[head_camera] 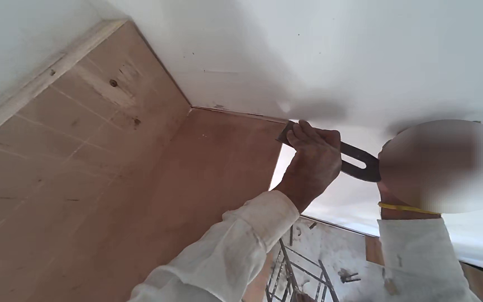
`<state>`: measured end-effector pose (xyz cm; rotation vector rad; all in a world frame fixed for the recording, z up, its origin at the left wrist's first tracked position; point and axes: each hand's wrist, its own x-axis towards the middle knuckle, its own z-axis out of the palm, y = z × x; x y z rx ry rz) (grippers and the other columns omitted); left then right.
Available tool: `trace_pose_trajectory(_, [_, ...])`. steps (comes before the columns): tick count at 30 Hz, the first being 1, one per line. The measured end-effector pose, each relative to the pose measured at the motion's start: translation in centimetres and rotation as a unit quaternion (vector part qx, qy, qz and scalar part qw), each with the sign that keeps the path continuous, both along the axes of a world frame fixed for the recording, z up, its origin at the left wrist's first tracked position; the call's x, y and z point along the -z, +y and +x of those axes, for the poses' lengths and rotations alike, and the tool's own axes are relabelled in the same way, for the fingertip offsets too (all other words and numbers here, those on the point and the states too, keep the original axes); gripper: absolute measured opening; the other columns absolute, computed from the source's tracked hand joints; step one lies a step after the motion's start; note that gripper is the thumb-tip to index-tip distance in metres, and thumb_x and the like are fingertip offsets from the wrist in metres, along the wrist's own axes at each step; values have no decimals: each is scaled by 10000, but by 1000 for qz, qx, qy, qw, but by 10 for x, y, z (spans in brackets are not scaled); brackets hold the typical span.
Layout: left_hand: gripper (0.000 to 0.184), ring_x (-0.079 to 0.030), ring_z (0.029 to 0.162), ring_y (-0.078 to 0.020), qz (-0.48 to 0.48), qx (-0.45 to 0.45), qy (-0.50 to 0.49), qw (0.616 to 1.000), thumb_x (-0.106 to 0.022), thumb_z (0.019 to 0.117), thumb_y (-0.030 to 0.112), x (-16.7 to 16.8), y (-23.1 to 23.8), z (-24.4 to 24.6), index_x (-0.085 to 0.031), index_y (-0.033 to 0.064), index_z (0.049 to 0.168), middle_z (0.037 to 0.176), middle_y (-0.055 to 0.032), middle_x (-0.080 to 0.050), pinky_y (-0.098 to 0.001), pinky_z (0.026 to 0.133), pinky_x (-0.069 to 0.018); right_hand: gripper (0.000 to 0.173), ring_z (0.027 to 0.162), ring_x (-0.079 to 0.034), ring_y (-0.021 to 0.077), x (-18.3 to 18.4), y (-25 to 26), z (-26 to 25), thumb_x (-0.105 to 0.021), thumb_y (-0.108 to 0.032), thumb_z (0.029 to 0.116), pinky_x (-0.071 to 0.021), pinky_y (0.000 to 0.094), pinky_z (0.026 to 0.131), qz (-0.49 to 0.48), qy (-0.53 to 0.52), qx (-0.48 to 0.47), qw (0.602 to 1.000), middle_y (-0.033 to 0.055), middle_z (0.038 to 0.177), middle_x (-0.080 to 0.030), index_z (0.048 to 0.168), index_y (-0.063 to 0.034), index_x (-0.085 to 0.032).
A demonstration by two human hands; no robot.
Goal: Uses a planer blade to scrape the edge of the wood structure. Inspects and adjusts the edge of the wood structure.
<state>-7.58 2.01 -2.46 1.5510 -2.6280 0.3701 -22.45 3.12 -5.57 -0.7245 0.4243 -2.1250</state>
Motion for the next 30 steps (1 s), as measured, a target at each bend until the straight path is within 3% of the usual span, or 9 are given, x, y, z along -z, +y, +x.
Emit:
trace_pose_trajectory(4, [324, -592, 1230, -542, -11, -4, -3, 1000, -496, 991, -31, 0, 0, 0, -604, -81, 1292, 1297, -403, -589, -539, 1001, -493, 626, 403, -374, 60, 3, 3, -12, -146, -325, 1095, -335, 207, 426, -35, -35, 16, 999, -77, 443, -354, 520, -206, -362])
trace_pose_trajectory(8, [322, -580, 1239, -556, -9, -6, -3, 1000, -488, 997, -31, 3, 2, -2, -594, -93, 1294, 1304, -416, -576, -551, 1004, -492, 629, 403, -380, 46, 0, 3, 1, -170, -327, 1099, -322, 200, 415, 8, 21, 0, 1000, -98, 440, -365, 509, -236, -368])
trace_pose_trajectory(12, [319, -572, 1254, -549, 7, -14, -4, 1000, -485, 999, -29, 0, 1, 0, -592, -87, 1294, 1304, -417, -573, -545, 997, -494, 593, 472, -444, 59, 11, 4, -30, -109, -273, 1091, -406, 210, 491, -52, 27, 18, 998, -70, 496, -418, 589, -200, -417])
trace_pose_trajectory(13, [330, -566, 1253, -559, 12, -12, -4, 1000, -483, 1002, -30, 1, 2, -1, -581, -97, 1310, 1314, -429, -559, -557, 1003, -487, 587, 466, -454, 44, 11, 2, -16, -155, -270, 1087, -399, 199, 471, -44, 25, 23, 998, -85, 495, -444, 582, -215, -448])
trace_pose_trajectory(15, [318, -579, 1237, -559, -10, -13, -10, 1000, -489, 994, -37, 4, 2, -3, -595, -97, 1288, 1298, -427, -570, -555, 997, -491, 606, 404, -367, 31, 5, 1, 6, -214, -306, 1094, -301, 192, 414, 22, 27, 4, 999, -110, 447, -368, 514, -250, -380])
trace_pose_trajectory(20, [283, -607, 1202, -544, -32, -17, 1, 999, -493, 990, -33, 4, 0, -2, -616, -81, 1241, 1239, -400, -617, -521, 970, -514, 601, 443, -411, 51, 15, 11, -28, -155, -291, 1098, -374, 203, 471, -39, -11, 30, 999, -78, 472, -394, 558, -207, -405])
trace_pose_trajectory(22, [296, -608, 1197, -552, -29, -34, 14, 999, -490, 994, -33, 6, -1, -2, -614, -98, 1254, 1247, -419, -605, -533, 981, -506, 584, 453, -462, 21, 15, -3, 7, -230, -270, 1094, -401, 181, 457, -38, -9, 17, 999, -107, 486, -457, 566, -234, -475])
trace_pose_trajectory(25, [300, -644, 1141, -527, -43, -82, 8, 996, -459, 1015, -9, 4, -7, 3, -620, -107, 1249, 1220, -425, -610, -499, 956, -517, 603, 428, -397, 38, -1, -14, 28, -205, -285, 1098, -338, 203, 447, -13, 9, -13, 1000, -109, 458, -379, 522, -243, -379])
trace_pose_trajectory(30, [309, -654, 1122, -530, -58, -21, 16, 998, -482, 1006, 21, 1, 2, 9, -631, -99, 1248, 1194, -411, -631, -505, 914, -541, 600, 445, -400, 68, 10, 16, -37, -106, -326, 1094, -377, 209, 472, -16, 11, 65, 998, -65, 477, -362, 576, -199, -382])
